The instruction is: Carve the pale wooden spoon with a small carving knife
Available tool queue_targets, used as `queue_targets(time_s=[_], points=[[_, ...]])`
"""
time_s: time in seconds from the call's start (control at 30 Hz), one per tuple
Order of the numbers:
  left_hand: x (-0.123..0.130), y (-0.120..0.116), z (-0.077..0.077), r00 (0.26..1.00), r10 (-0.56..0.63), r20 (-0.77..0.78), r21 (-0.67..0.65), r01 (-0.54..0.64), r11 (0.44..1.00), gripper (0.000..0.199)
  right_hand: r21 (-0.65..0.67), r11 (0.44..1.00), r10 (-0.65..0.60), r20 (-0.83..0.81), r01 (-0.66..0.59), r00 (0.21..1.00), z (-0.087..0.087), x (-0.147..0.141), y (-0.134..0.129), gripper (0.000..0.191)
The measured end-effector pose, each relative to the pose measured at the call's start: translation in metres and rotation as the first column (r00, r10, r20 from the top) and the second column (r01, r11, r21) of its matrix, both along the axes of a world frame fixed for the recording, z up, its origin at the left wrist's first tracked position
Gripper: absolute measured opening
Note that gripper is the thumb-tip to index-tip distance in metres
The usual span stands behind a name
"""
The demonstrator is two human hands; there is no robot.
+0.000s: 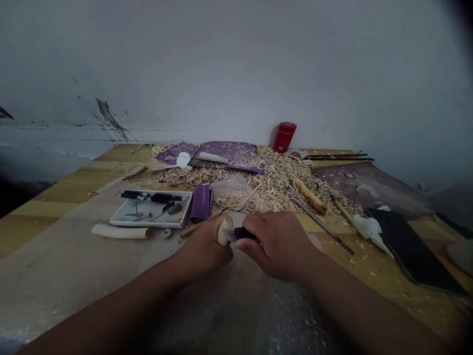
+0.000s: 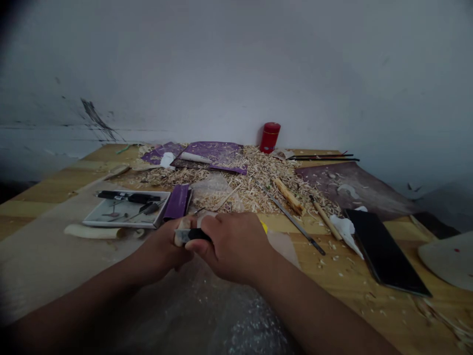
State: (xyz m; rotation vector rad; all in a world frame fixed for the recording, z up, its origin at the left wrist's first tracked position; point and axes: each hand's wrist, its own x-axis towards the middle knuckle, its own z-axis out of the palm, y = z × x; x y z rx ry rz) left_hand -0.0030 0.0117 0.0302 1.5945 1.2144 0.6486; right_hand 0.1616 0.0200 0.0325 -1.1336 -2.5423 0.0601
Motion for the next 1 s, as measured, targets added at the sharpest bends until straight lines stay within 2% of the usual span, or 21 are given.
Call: queue_targets(time_s=[0.23,0.37,0.47,0.5,0.57,0.63,0.7,0.77,0.87,1.0], points=[[-0.003,-0.001,-0.002,0.993,-0.039,-0.112,0.242,0.066,0.968,0.02,0.053,0.998,0.022,0.042,-0.024,0.999,-0.001,0.004,0.001,0.048],[-0.006,0.0,-0.003,0.985,-0.003,-0.17,0.259,0.048,0.965,0.021,0.103,0.995,0.009,0.047,-0.014,0.999,-0.002,0.003,0.0,0.049],[-0.007,-0.002,-0.001,0.983,0.018,-0.182,0.22,0.023,0.975,0.023,0.127,0.992,-0.013,0.068,0.004,0.998,-0.002,0.004,0.003,0.048],[-0.007,-0.003,0.0,0.981,0.018,-0.192,0.202,0.021,0.979,0.023,0.13,0.991,-0.04,0.082,0.029,0.996,-0.001,0.006,0.007,0.048],[-0.007,-0.007,0.001,0.977,-0.019,-0.211,0.17,0.055,0.984,0.02,0.133,0.976,-0.186,0.107,0.171,0.977,0.001,0.017,0.017,0.048],[-0.006,-0.011,0.001,0.974,-0.063,-0.216,0.162,0.099,0.982,0.019,0.13,0.906,-0.415,0.102,0.402,0.904,0.005,0.031,0.028,0.051],[-0.006,-0.011,0.0,0.978,-0.04,-0.206,0.166,0.075,0.983,0.02,0.12,0.856,-0.512,0.053,0.504,0.857,0.007,0.04,0.035,0.051],[-0.005,-0.007,-0.001,0.983,-0.006,-0.186,0.145,0.033,0.989,0.02,0.101,0.886,-0.458,0.029,0.454,0.888,0.008,0.039,0.034,0.051],[-0.005,0.001,-0.003,0.992,-0.003,-0.123,0.081,0.013,0.997,0.016,0.06,0.963,-0.266,0.031,0.264,0.963,0.004,0.024,0.024,0.049],[-0.005,0.005,-0.009,0.999,0.038,-0.032,0.036,-0.037,0.999,0.01,0.005,0.992,-0.123,-0.016,0.124,0.992,-0.001,0.006,0.009,0.047]])
